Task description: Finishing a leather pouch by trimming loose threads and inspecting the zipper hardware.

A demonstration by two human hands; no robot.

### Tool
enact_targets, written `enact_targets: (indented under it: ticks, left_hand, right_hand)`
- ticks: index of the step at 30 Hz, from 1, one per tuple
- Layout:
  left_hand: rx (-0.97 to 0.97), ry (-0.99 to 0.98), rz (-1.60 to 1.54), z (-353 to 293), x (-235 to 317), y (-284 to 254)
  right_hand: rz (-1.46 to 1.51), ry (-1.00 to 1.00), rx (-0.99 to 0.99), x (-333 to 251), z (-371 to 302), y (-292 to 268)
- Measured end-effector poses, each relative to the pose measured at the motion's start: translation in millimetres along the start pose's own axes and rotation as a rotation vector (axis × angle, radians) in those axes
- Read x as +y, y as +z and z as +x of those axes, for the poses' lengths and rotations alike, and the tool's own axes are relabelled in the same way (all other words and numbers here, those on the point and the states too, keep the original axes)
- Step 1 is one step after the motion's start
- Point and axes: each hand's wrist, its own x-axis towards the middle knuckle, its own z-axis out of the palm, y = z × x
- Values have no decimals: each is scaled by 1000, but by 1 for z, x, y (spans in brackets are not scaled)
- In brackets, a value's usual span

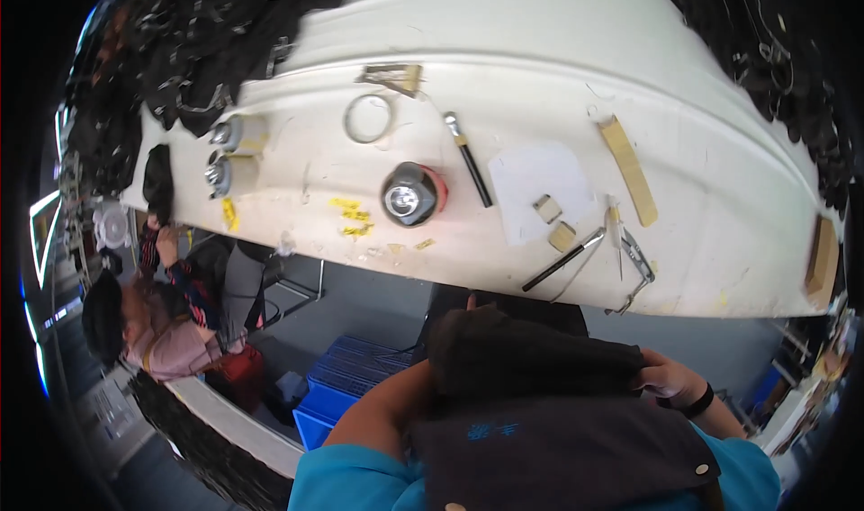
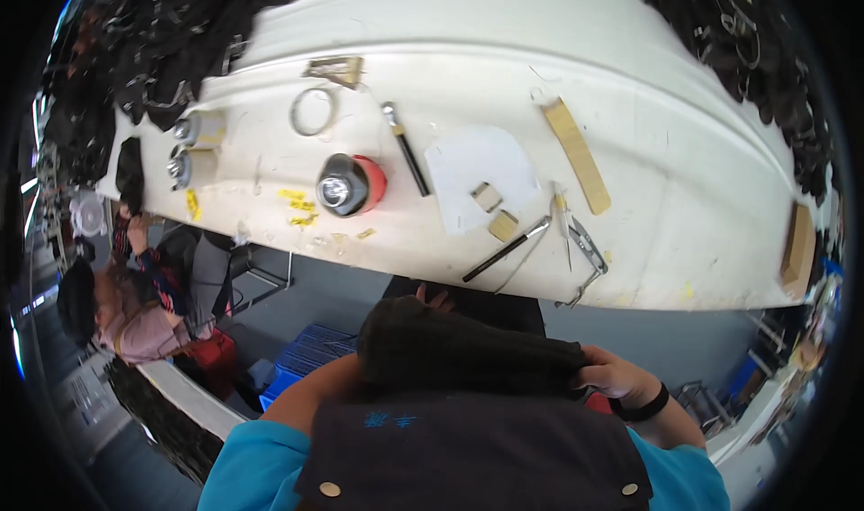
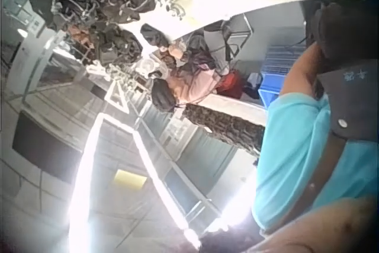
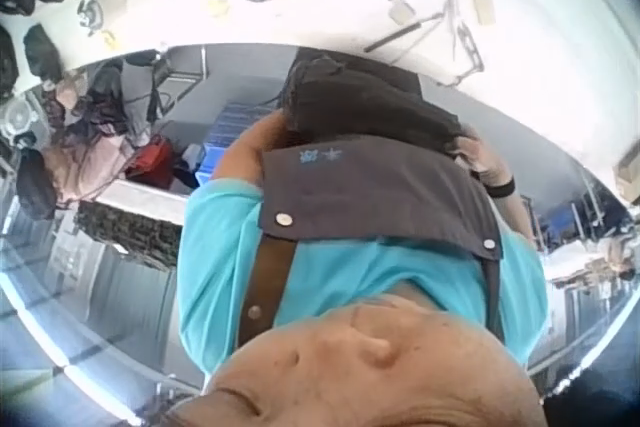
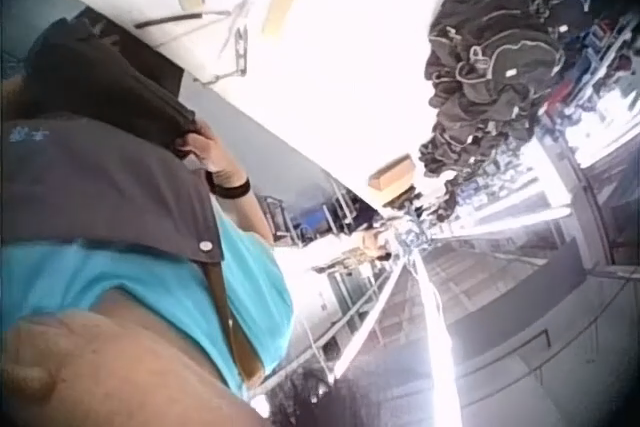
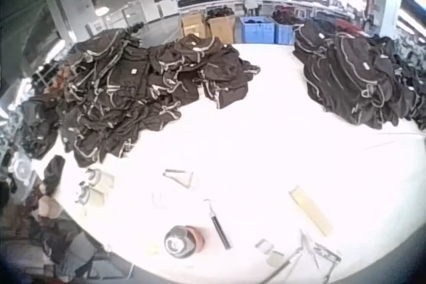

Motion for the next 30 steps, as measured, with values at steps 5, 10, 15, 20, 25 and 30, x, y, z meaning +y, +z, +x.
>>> enact_targets:
  ticks: [5, 10, 15, 20, 25, 30]
  left_hand:
    - [-118, -67, -58, 13, -9, 98]
    - [-127, -78, -20, 31, -52, 163]
    - [50, 10, -285, 41, -41, 143]
    - [42, 65, -615, 22, -68, 154]
    - [60, -171, -927, 13, -59, 144]
    - [53, 73, -839, -9, -48, 112]
  right_hand:
    - [5, 22, -122, 65, 61, -23]
    - [-26, -52, -37, 137, 112, -14]
    - [200, -161, 80, 243, 142, 14]
    - [55, -458, 424, 269, 124, 86]
    - [37, -699, 567, 304, 122, 127]
    - [3, -780, 614, 305, 128, 153]
